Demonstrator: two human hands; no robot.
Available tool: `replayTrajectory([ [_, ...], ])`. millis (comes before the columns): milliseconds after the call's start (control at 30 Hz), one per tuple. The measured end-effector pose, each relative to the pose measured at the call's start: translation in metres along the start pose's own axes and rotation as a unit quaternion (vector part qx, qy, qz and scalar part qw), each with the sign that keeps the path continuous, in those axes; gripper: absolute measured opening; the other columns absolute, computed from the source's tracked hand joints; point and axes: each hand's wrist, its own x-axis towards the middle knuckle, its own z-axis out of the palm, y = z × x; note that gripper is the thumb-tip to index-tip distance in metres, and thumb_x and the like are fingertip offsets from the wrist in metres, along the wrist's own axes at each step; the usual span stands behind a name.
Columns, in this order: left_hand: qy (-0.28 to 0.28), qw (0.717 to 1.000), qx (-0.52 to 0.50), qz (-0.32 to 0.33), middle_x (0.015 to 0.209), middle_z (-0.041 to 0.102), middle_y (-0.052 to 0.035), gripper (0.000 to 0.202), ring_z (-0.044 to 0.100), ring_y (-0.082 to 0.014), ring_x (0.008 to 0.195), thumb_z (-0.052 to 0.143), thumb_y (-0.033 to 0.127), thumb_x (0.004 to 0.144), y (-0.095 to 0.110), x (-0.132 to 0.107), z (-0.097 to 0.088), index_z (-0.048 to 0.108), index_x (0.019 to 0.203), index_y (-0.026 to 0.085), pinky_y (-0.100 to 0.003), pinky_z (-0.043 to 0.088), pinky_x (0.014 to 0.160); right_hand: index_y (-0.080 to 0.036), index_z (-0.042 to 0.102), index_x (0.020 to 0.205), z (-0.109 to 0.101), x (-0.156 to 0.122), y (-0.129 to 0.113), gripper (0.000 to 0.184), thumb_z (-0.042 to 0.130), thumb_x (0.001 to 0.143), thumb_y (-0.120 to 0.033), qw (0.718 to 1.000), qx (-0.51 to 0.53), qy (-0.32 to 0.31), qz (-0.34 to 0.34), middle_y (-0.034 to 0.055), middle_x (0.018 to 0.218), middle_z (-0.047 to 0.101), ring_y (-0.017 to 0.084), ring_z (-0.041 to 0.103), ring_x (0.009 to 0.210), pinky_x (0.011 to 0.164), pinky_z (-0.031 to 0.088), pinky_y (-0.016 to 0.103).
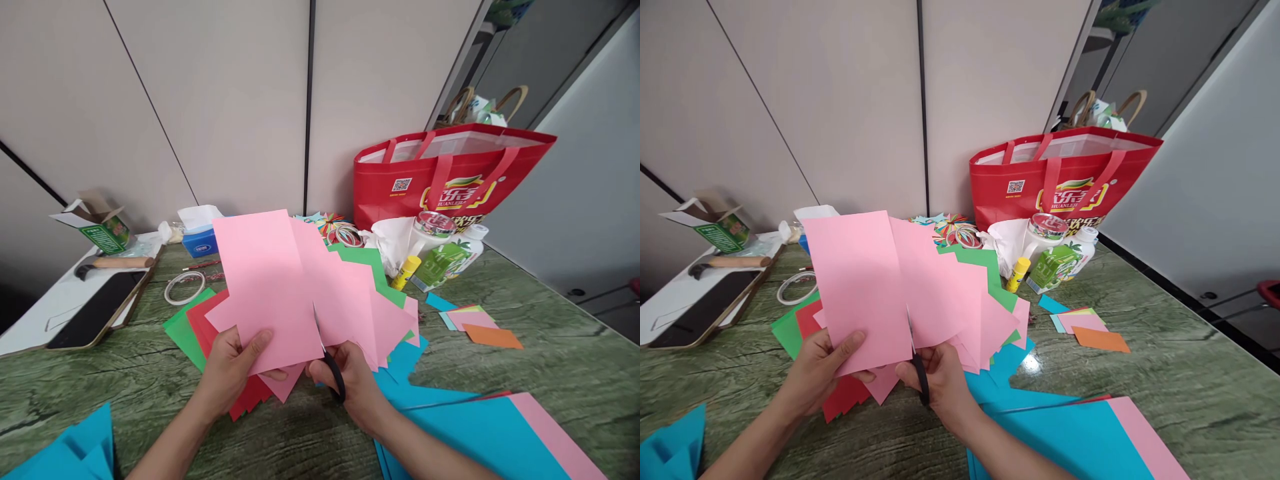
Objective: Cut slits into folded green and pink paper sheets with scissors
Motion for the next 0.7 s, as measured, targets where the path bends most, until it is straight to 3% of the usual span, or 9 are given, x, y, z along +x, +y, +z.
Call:
replayTrajectory([
  [467,0.006,1.0,0.009,-0.005,0.06,0.068,-0.001,0.019,0.063,-0.0178,0.047,0.066,0.034,0.066,-0.002,0.0,-0.001,0.062,0.069,0.015,-0.03,0.054,0.043,-0.015,0.049,0.055,-0.001,0.0,0.006,0.019,0.065,0.062,-0.025,1.0,-0.013,0.0,0.012,-0.0035,0.049,0.048,0.008,0.038,0.046,0.046,0.03,0.022],
  [700,0.008,1.0,0.012,-0.007,0.059,0.069,-0.0011,0.02,0.063,-0.0185,0.048,0.066,0.034,0.066,-0.002,0.001,0.0,0.062,0.068,0.015,-0.031,0.055,0.043,-0.014,0.056,0.07,-0.003,0.001,0.011,0.013,0.063,0.063,-0.022,1.0,-0.004,0.004,0.008,-0.0049,0.049,0.049,0.008,0.038,0.043,0.043,0.029,0.021],
])
